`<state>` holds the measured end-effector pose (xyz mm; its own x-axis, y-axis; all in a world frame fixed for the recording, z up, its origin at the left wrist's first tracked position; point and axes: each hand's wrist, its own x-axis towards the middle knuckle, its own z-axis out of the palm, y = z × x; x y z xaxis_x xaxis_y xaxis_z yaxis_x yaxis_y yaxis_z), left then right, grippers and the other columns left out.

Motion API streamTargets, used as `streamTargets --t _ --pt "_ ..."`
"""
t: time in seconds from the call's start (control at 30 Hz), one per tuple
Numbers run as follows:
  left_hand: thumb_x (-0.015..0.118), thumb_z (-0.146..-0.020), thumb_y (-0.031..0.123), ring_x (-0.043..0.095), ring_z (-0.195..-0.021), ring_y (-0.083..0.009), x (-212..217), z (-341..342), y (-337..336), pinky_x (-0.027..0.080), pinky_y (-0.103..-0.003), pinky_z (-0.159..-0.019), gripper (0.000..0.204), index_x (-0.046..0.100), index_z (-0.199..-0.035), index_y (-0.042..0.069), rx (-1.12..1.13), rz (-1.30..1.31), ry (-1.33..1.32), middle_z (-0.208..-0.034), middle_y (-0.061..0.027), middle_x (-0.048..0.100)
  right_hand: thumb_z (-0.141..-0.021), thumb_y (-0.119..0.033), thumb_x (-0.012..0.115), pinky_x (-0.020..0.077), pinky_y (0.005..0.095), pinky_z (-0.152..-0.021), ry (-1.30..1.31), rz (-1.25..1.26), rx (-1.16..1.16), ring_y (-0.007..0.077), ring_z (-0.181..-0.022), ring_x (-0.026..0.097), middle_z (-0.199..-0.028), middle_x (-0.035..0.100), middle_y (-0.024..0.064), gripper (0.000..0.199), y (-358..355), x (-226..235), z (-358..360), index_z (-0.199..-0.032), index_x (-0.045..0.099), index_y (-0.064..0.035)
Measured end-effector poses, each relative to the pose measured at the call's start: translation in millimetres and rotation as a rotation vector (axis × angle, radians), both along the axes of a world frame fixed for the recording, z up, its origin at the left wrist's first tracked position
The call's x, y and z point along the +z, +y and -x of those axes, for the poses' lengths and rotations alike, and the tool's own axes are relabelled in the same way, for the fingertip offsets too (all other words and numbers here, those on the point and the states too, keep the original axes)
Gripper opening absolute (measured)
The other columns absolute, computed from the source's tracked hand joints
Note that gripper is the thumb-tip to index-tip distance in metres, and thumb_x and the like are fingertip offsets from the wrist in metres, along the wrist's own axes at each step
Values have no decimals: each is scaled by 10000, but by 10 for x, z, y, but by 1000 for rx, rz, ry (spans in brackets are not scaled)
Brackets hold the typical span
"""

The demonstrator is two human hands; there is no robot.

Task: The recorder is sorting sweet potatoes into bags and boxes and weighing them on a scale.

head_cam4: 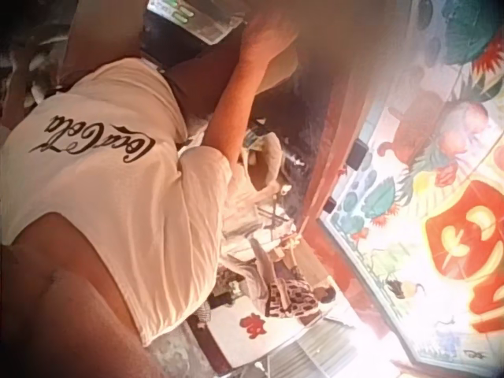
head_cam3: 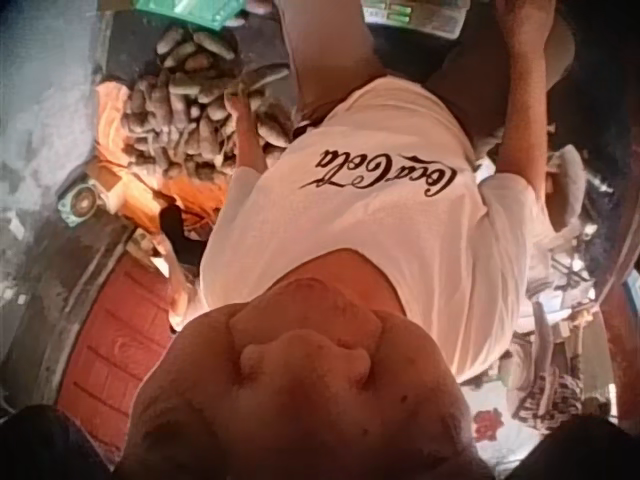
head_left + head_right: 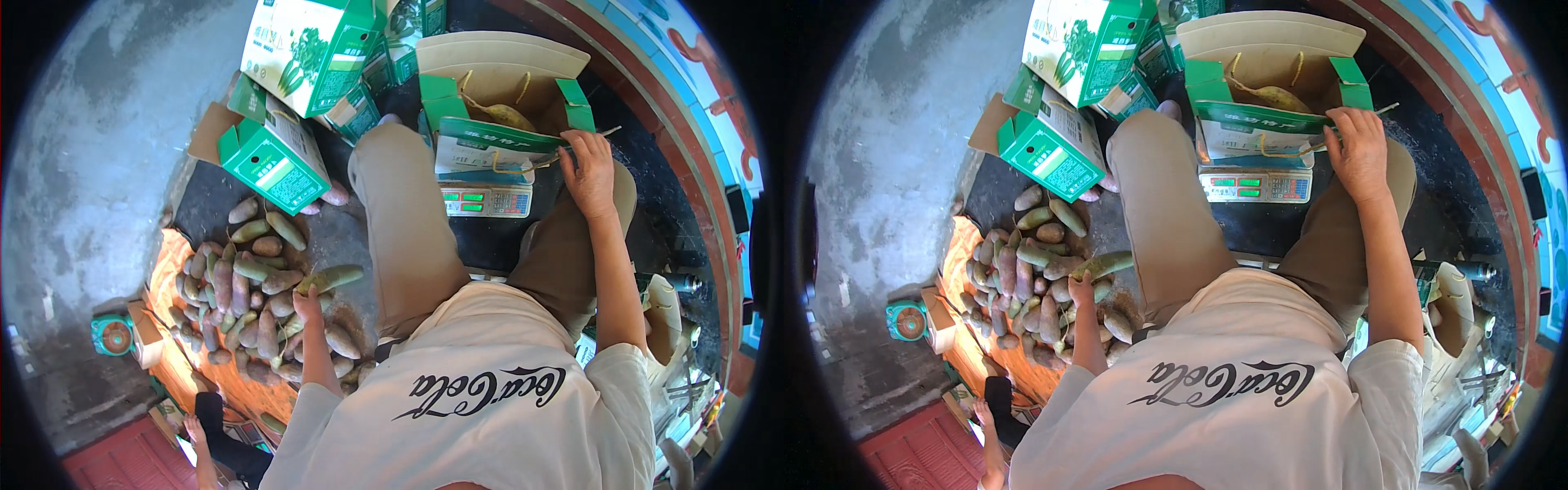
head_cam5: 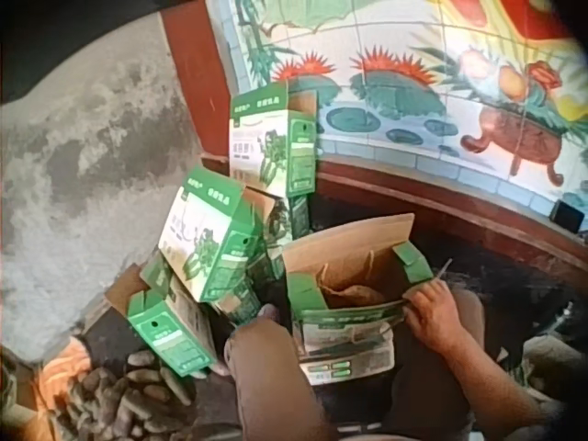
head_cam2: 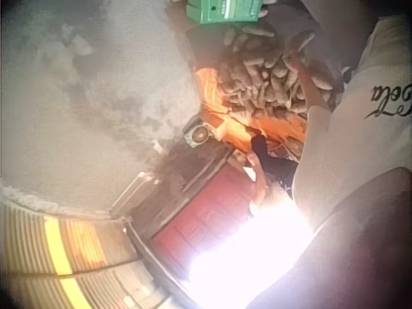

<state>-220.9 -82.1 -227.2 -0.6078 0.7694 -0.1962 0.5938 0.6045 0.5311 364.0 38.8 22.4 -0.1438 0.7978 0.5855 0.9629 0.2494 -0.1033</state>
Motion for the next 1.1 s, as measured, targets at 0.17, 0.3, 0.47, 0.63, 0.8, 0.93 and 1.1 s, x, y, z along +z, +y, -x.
streamTargets --t 0.17,0.3,0.47,0.63,0.8,0.93,1.1 --pt "694 -758 239 576 -926 -322 447 -484 469 441 -366 -823 545 482 -1126 -102 60 -220 -186 -1023 -236 587 -707 -53 637 411 390 -842 49 -21 9 277 -899 548 -933 588 88 247 -76 -35 -80 -947 579 -49" --pt "673 -792 168 567 -936 -278 773 -568 653 488 -352 -777 564 394 -1215 -79 157 -440 -361 -1105 -212 530 -690 -47 642 411 387 -837 86 -65 40 274 -895 542 -923 583 87 255 -63 -33 -83 -937 578 -49" --pt "593 -855 93 567 -895 -229 1771 -854 964 530 -321 -717 458 361 -1220 -55 27 -665 -448 -1122 -173 497 -664 -41 651 412 386 -823 144 -86 47 278 -873 540 -884 575 90 242 -51 -66 -107 -894 577 -45" --pt "564 -876 107 550 -939 -210 2674 -1394 1386 507 -333 -792 319 430 -1122 -45 -105 -906 -482 -1076 -151 523 -653 -31 658 412 387 -783 204 -68 77 287 -836 532 -834 559 97 209 -50 -55 -134 -842 571 -39" --pt "541 -886 97 554 -951 -207 3109 -1965 1818 485 -333 -839 288 437 -1119 -37 -297 -1012 -630 -1078 -148 532 -636 -39 668 412 385 -783 255 -45 85 289 -828 532 -823 562 97 196 -58 -47 -134 -808 573 -39" --pt "538 -880 77 549 -964 -203 3214 -2519 2126 477 -338 -853 271 449 -1108 -38 -461 -987 -706 -1083 -143 534 -628 -35 669 413 383 -794 287 -42 97 286 -822 534 -825 564 98 205 -56 -46 -157 -810 574 -39" --pt "563 -862 77 535 -954 -160 3180 -3153 2434 467 -309 -832 294 471 -1119 -30 -727 -793 -602 -1063 -112 542 -632 -13 666 410 406 -838 340 -23 107 298 -839 534 -834 561 109 213 -39 -49 -172 -824 573 -21"
